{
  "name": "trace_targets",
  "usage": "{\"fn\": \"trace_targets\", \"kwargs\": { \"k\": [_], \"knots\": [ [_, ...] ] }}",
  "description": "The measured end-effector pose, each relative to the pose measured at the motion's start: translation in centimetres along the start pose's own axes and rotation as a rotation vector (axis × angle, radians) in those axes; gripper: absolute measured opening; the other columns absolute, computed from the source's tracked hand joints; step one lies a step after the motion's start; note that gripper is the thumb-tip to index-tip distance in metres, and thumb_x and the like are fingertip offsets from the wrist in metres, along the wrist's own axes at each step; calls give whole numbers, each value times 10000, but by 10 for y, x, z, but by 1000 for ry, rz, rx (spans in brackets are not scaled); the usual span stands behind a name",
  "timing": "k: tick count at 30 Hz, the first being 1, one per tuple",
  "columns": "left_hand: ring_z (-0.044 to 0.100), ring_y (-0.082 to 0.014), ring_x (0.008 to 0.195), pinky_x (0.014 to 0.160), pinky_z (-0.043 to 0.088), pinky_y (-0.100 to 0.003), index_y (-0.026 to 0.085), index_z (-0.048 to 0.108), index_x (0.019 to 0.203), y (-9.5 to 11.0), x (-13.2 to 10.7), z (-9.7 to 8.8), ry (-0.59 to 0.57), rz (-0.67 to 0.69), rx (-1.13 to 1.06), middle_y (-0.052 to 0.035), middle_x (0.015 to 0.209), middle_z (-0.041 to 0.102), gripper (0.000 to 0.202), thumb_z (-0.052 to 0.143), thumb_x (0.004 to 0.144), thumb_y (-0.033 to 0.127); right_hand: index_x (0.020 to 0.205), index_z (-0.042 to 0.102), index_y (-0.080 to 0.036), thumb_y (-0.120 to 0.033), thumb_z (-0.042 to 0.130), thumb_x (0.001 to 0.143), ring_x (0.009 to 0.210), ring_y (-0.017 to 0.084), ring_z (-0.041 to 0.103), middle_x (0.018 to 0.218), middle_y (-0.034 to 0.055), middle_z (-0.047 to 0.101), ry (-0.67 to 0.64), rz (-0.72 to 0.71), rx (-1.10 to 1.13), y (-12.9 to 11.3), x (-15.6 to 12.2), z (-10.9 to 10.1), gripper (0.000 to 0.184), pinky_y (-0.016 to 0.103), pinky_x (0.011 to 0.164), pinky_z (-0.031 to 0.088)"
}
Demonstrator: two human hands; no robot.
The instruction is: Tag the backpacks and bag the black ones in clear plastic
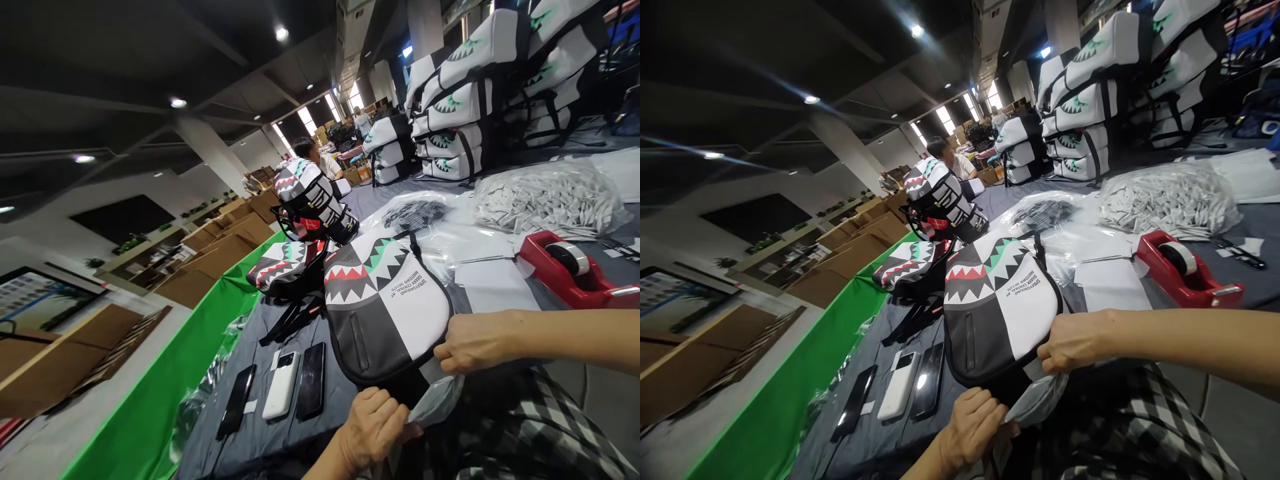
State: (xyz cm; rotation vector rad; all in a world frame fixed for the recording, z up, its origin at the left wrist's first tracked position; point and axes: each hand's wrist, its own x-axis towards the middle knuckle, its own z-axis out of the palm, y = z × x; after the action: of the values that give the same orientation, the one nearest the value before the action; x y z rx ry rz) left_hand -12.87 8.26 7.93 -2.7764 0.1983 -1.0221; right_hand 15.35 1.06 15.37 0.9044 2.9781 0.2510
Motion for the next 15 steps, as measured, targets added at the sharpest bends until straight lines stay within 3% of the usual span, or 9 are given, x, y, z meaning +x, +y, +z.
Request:
{"fn": "trace_targets", "kwargs": {
  "k": [3,7,11,13,15],
  "knots": [
    [326,-123,505,479,222,-305,168,526,697,3,1,-4,7,9,-44,40,518,406,309,499,1005,182,889,643,-222,-132,811,800,491,123,285,732,-80,588,-10,-21,-86,0,-2,-2,210,338,440,115],
    [390,-113,510,456,240,-288,142,615,772,9,2,-6,3,149,-34,29,572,444,134,551,889,137,893,601,-252,-191,791,838,497,129,347,739,-67,567,24,-49,-126,-3,-8,8,207,354,460,142],
    [452,-87,539,427,305,-252,140,691,861,23,-17,4,-11,265,19,-17,766,587,104,612,844,204,896,578,-242,-186,609,949,580,154,472,790,-18,575,187,-108,-164,-12,-26,30,83,365,504,252],
    [454,-78,544,404,314,-234,136,706,897,29,-29,10,-54,266,49,-42,854,630,124,612,852,204,921,595,-225,-147,492,980,591,158,489,785,-1,583,294,-137,-185,-17,-36,46,142,352,529,316],
    [480,-85,561,414,368,-224,116,712,926,33,-37,12,-78,214,43,-58,864,646,147,594,860,173,957,612,-229,-120,430,992,620,151,514,804,5,615,434,-38,-153,-23,-44,66,215,321,568,379]
  ]
}}
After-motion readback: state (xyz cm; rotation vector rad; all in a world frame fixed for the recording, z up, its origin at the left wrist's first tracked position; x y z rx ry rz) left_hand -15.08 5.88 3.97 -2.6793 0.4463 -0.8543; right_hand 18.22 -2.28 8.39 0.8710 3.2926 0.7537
